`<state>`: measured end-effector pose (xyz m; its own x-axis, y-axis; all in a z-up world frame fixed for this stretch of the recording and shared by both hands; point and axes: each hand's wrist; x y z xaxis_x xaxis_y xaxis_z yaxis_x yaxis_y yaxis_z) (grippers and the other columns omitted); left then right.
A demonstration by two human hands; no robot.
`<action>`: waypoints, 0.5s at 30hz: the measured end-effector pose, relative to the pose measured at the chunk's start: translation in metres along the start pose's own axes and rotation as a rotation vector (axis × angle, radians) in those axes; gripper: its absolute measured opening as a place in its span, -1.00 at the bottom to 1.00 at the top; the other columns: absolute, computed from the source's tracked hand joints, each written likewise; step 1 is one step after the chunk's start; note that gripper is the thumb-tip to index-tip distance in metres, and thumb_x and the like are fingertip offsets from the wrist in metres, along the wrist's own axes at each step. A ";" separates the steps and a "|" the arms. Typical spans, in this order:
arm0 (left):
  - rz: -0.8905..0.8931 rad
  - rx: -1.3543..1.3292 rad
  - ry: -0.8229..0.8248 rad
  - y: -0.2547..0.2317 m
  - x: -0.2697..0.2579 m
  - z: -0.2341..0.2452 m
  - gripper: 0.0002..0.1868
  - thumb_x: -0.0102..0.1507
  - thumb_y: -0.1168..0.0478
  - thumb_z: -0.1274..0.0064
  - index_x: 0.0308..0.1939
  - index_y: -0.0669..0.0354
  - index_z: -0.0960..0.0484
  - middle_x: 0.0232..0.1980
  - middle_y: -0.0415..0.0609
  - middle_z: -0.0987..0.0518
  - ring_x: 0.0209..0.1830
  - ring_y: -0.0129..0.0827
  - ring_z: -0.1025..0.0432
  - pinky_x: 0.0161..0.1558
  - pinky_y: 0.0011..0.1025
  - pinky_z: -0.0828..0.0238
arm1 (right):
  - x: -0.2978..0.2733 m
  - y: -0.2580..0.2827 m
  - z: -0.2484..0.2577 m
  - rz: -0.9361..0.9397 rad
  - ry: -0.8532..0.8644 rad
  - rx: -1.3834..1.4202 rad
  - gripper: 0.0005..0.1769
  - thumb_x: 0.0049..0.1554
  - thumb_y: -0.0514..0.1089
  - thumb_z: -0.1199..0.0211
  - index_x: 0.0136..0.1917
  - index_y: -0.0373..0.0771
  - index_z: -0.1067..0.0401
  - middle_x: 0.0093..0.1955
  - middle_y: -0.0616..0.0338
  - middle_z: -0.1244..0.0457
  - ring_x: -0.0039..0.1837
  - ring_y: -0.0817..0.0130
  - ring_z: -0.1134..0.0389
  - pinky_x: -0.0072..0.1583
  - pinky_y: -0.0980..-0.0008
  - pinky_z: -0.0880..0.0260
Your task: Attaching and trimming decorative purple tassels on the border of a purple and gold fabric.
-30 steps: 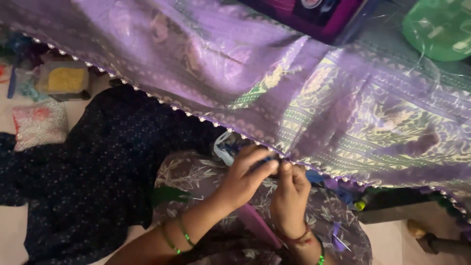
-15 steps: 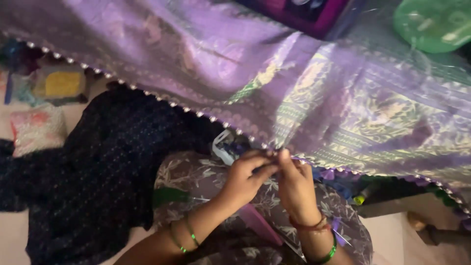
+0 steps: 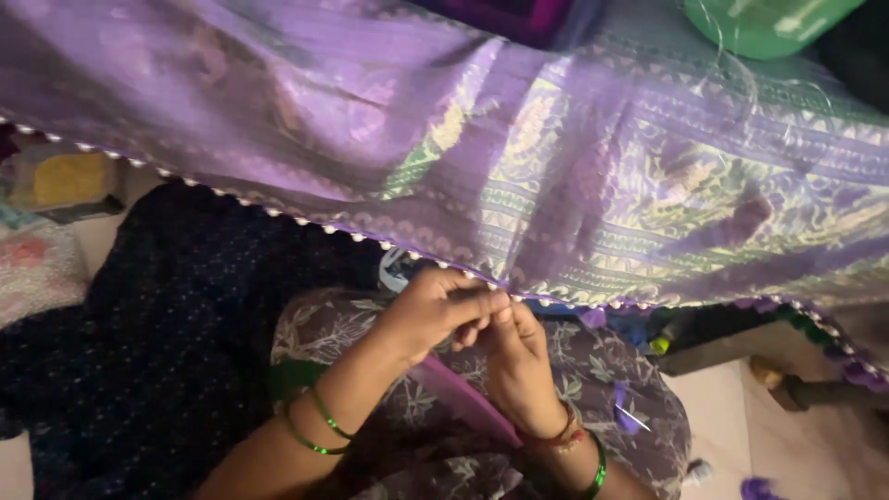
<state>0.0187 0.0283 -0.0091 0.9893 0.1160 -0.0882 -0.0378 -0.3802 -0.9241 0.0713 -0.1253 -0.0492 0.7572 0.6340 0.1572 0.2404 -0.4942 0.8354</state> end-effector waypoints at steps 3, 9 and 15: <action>0.073 -0.104 0.043 -0.004 -0.002 -0.004 -0.77 0.29 0.19 -0.24 -0.23 0.36 -0.72 -0.50 -0.12 -0.56 -0.63 -0.52 -0.38 -0.59 -0.52 -0.28 | -0.006 0.005 0.015 -0.091 0.085 -0.016 -0.65 0.41 -0.02 0.00 0.00 -0.33 -0.40 -0.14 0.09 -0.34 -0.05 0.28 -0.39 0.09 0.23 -0.44; 0.047 0.027 0.015 -0.030 -0.006 -0.007 -0.79 0.26 0.19 -0.20 -0.22 0.33 -0.73 -0.45 -0.01 -0.66 -0.61 -0.40 -0.50 -0.55 -0.43 -0.46 | -0.023 0.003 0.056 -0.274 0.212 -0.359 -0.59 0.39 0.04 -0.02 0.00 -0.35 -0.45 -0.09 0.05 -0.39 0.01 0.26 -0.43 0.15 0.24 -0.47; -0.132 0.234 0.021 -0.033 0.005 -0.001 -0.79 0.25 0.24 -0.19 -0.09 0.28 -0.71 -0.15 -0.01 -0.75 -0.14 -0.38 -0.64 0.00 -0.41 -0.59 | -0.069 -0.040 0.077 -0.073 0.438 -1.275 -0.59 0.10 -0.09 -0.26 0.17 -0.33 -0.46 0.07 -0.06 -0.38 0.07 -0.01 -0.43 0.10 0.17 -0.43</action>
<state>0.0246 0.0407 0.0213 0.9904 0.1307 0.0440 0.0624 -0.1399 -0.9882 0.0556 -0.1950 -0.1341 0.4552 0.8893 0.0453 -0.6364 0.2893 0.7151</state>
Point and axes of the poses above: each hand's wrist, its own x-axis towards the middle knuckle, its own z-axis out of the back of the hand, y = z × x
